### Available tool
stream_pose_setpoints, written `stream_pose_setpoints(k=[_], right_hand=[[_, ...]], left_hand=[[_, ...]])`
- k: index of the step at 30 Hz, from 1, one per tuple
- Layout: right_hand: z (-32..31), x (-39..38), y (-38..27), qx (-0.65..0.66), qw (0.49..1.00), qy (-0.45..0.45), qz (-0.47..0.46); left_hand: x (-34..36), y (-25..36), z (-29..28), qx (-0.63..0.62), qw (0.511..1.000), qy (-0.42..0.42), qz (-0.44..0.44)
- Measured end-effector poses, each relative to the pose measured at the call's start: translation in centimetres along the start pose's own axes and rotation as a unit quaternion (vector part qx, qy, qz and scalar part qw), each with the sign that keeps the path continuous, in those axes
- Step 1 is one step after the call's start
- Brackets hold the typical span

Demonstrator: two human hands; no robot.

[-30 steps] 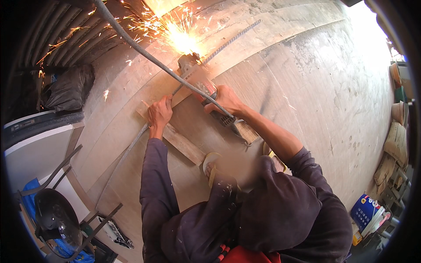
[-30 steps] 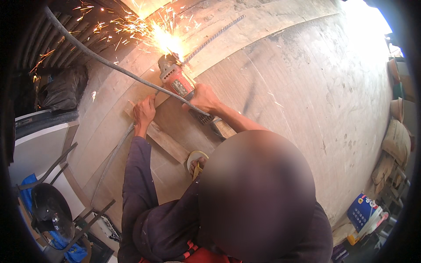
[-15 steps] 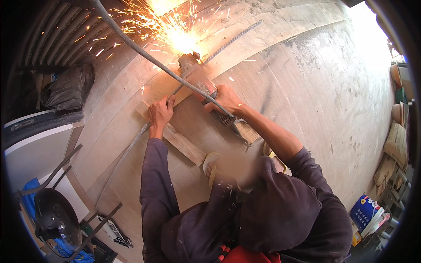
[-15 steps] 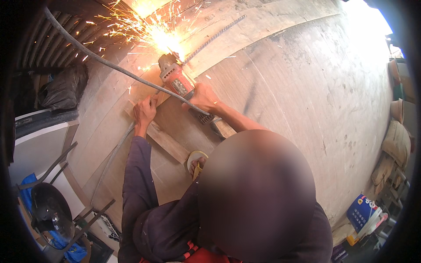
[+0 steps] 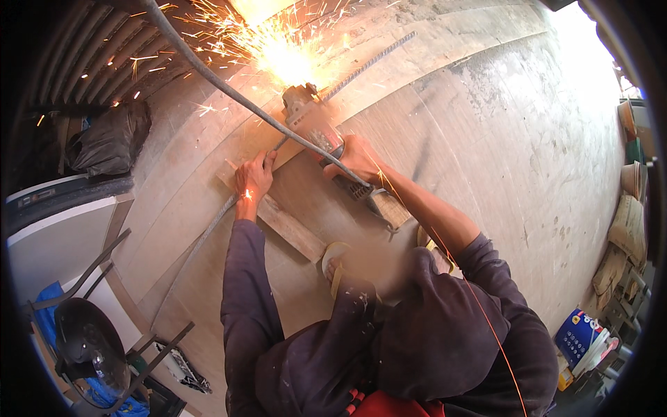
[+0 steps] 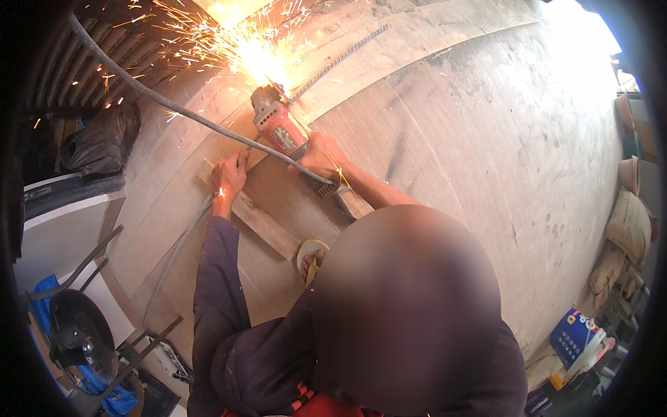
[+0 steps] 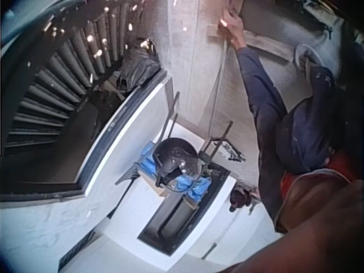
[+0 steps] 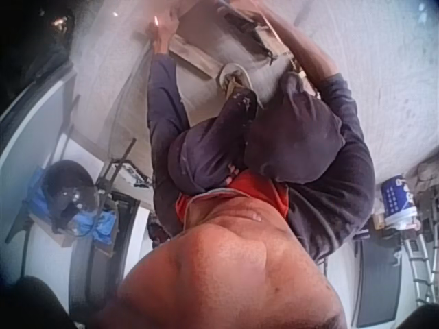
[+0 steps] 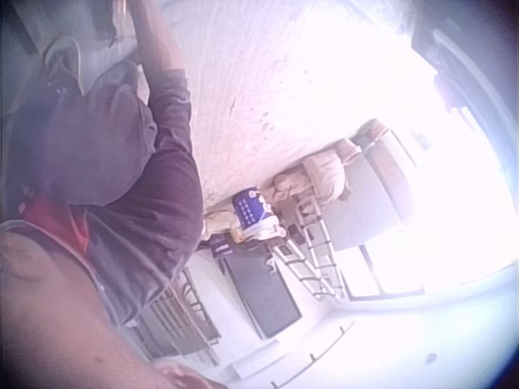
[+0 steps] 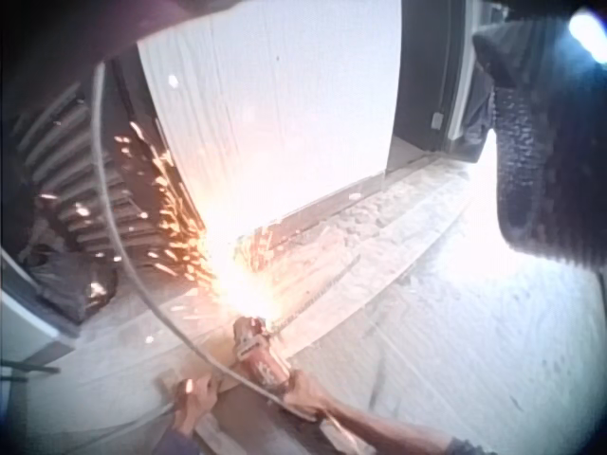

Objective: The person uses an angle grinder to cut a metal rod placed on wooden supports. They repeatedly position the rod, cut it, and remove the cut pieces.

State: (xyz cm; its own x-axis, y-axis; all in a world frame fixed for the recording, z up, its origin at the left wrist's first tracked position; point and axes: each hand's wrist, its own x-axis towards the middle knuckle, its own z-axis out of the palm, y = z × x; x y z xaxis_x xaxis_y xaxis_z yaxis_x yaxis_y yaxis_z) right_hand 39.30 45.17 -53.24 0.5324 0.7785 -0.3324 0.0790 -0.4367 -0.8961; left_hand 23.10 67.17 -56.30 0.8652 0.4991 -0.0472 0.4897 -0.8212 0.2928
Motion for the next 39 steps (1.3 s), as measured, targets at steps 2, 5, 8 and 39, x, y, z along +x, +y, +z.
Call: stream_pose_setpoints(k=[2,5,8,39], right_hand=[[0.0,0.0,0.1,-0.003,1.0,-0.011,0.019],[-0.1,-0.2,0.0,0.023,0.999,-0.025,0.02],[-0.1,-0.2,0.1,0.024,0.999,-0.016,0.017],[0.0,-1.1,-0.7,-0.023,0.999,0.034,-0.007]], left_hand=[[0.1,0.1,0.0,-0.007,1.0,0.003,0.01],[0.3,0.0,-0.1,-0.014,1.0,0.0,0.015],[0.4,0.0,-0.1,-0.008,1.0,0.009,0.028],[0.8,-1.0,0.5,-0.002,0.999,-0.051,-0.018]])
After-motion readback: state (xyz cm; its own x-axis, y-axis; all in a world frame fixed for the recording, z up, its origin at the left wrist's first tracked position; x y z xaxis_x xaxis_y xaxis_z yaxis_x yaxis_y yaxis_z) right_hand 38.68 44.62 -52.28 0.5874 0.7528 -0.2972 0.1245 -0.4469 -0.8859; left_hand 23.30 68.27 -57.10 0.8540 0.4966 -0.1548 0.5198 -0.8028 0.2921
